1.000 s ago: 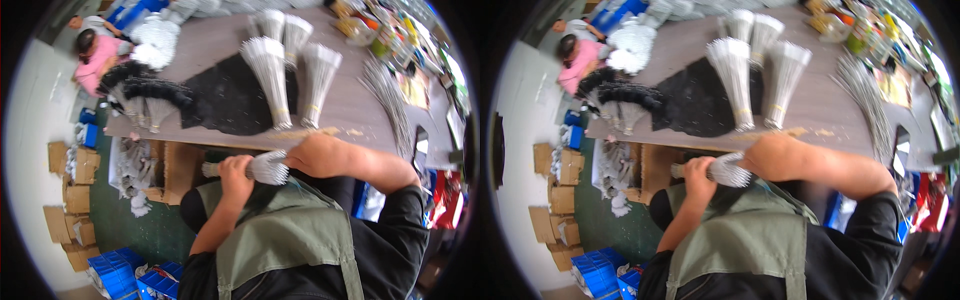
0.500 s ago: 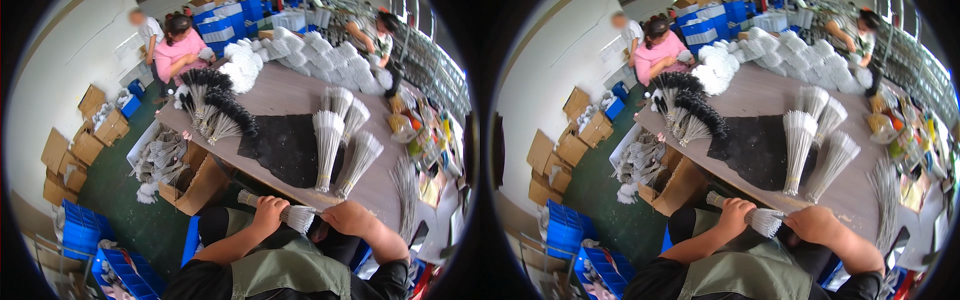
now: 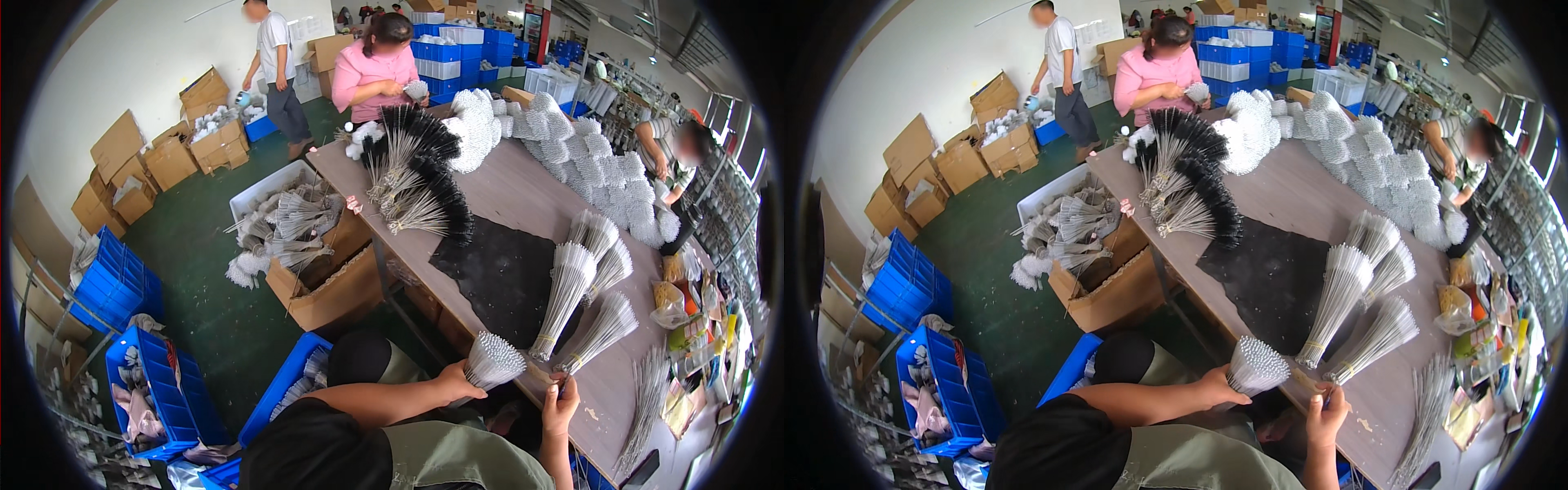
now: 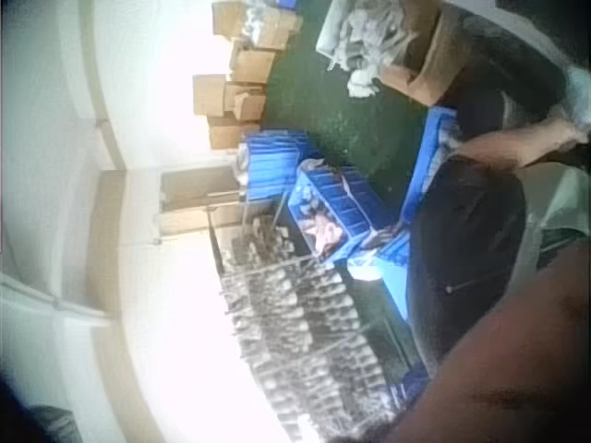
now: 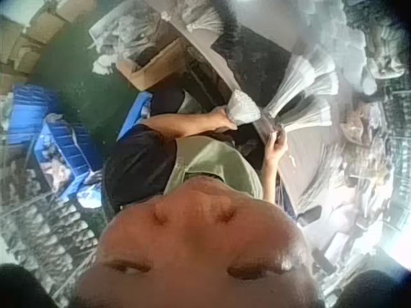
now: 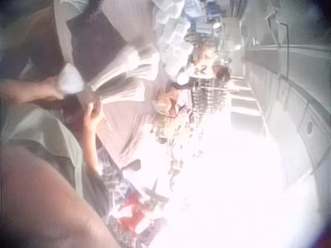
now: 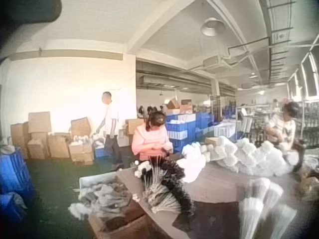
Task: The person assembles and trims bunches of bristles to create round brush heads at a factory workstation, using cutters and pliers to shape the bristles around metal rods.
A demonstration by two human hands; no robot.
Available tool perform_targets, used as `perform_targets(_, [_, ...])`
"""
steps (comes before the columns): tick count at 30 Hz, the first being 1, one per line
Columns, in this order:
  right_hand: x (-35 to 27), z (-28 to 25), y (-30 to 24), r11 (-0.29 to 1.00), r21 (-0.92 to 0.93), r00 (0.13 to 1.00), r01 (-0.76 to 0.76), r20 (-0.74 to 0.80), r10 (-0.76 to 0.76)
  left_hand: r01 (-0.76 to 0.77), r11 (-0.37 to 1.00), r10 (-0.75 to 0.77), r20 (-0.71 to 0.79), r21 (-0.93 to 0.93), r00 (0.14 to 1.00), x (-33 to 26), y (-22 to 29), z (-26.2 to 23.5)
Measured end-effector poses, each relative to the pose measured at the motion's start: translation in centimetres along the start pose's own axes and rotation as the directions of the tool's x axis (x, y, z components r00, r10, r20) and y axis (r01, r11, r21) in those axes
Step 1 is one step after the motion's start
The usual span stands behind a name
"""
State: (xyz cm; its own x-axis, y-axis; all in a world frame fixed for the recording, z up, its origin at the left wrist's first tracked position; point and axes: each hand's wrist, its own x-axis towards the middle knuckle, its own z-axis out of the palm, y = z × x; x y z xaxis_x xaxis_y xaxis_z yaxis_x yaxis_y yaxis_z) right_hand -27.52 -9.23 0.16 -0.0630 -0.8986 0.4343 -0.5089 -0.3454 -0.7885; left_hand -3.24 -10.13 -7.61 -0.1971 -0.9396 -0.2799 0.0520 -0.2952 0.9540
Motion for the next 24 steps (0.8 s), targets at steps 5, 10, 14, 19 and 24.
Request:
perform_targets(5, [-0.2, 0.0, 1.5, 0.967, 0.102, 0.972, -0.234, 0.022, 0.233, 0.035, 0.999, -0.035, -0.027, 0.006, 0.999, 0.4, -1.4, 0.7])
perform_targets(10, [-0.7, 1.1, 0.1, 0.971, -0.16, 0.979, 0.178, -0.074, -0.192, 0.076, 0.988, -0.068, -0.061, 0.134, 0.996, -1.3, 2.2, 0.6])
perform_targets(14, [-1.6, 1.3, 1.4, 0.879, -0.368, 0.951, 0.302, 0.062, -0.301, 0.055, 0.987, -0.045, -0.069, 0.151, 0.997, -1.7, 3.0, 0.7])
perform_targets(19, [-1.9, 1.3, -0.4, 0.99, -0.135, 0.999, 0.042, -0.013, -0.044, 0.057, 0.988, -0.044, -0.089, 0.146, 0.995, -1.3, 1.6, 0.8])
perform_targets(24, [-6.3, 0.8, -2.1, 0.463, 0.33, 0.506, -0.823, 0.797, 0.329, 0.094, 0.974, -0.077, -0.089, 0.205, 0.993, -1.6, 2.4, 1.1])
